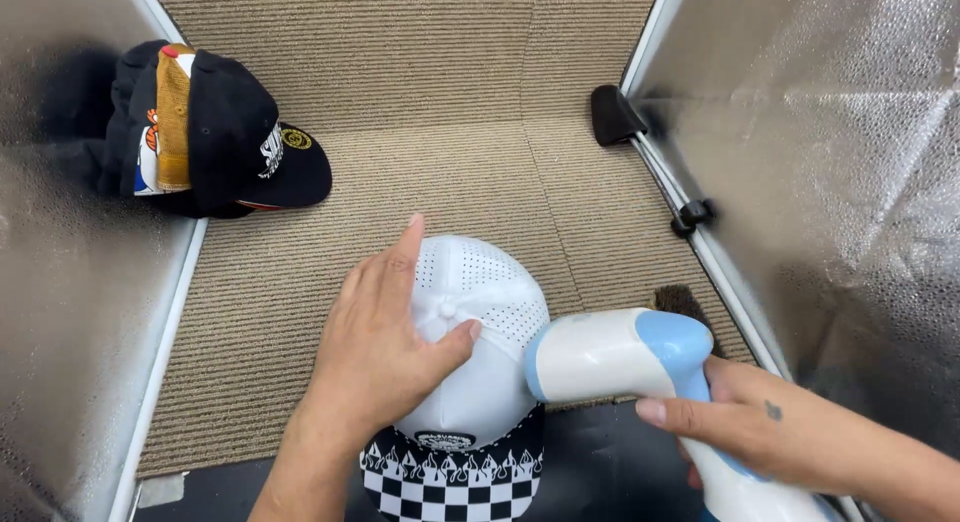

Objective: Brushing and steaming a baseball cap to clean and restore its shape.

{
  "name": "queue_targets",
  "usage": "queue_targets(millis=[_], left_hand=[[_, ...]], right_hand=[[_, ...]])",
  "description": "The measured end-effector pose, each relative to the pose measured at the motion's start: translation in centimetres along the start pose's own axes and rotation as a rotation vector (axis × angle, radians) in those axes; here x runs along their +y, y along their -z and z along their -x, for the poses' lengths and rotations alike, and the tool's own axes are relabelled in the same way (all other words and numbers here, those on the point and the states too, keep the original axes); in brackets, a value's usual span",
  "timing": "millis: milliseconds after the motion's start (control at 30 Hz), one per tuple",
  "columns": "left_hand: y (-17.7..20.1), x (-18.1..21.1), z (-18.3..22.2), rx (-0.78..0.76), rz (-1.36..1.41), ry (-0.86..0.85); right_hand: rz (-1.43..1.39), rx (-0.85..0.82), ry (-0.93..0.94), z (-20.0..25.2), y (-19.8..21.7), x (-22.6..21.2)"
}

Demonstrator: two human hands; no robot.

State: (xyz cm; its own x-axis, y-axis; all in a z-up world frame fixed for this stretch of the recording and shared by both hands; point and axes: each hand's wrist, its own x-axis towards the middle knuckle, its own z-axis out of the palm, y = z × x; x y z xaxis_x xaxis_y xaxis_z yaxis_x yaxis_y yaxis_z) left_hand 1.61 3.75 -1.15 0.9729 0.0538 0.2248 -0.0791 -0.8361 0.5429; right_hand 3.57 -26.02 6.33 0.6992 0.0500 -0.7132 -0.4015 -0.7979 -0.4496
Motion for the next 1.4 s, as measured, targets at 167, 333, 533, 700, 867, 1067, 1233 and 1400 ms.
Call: queue_targets(millis=[167,333,533,700,867,1067,1233,1400], left_hand=[[0.5,0.4,0.0,-0.030,0.014,0.041],[1.3,1.1,-0.3,-0.058,0.011,0.090],[2.3,2.2,-1.5,-0.159,0.061,0.237],[3.6,3.2,-1.6,-0.270,0.105,0.254],[3.6,2.9,-1.5,-0.252,0.142,0.236],[3.4,2.9,-1.4,-0.256,0.174,0.186],[3.5,3.2,-1.7,-0.262,0.220,0.286],[3.2,2.9,-2.0,-0.278,0.148,0.225]], right_hand=[[-0.462,-0.104,0.089,-7.4,-0.8,3.7],[-0.761,-0.236,0.116,-9.7,-3.5,7.3],[-1.030,-0.304,-0.117,-6.8,-6.5,9.2],[-0.838,-0.326,-0.037,-6.8,-5.9,8.5],[-0.875,-0.344,0.056,-10.4,-5.0,8.9],[-0.868,-0.399,0.130,-12.7,-2.4,6.3],[-0.814,-0.372,0.065,-10.5,-3.2,7.6],[-0.886,-0.331,-0.084,-8.7,-4.4,9.0]])
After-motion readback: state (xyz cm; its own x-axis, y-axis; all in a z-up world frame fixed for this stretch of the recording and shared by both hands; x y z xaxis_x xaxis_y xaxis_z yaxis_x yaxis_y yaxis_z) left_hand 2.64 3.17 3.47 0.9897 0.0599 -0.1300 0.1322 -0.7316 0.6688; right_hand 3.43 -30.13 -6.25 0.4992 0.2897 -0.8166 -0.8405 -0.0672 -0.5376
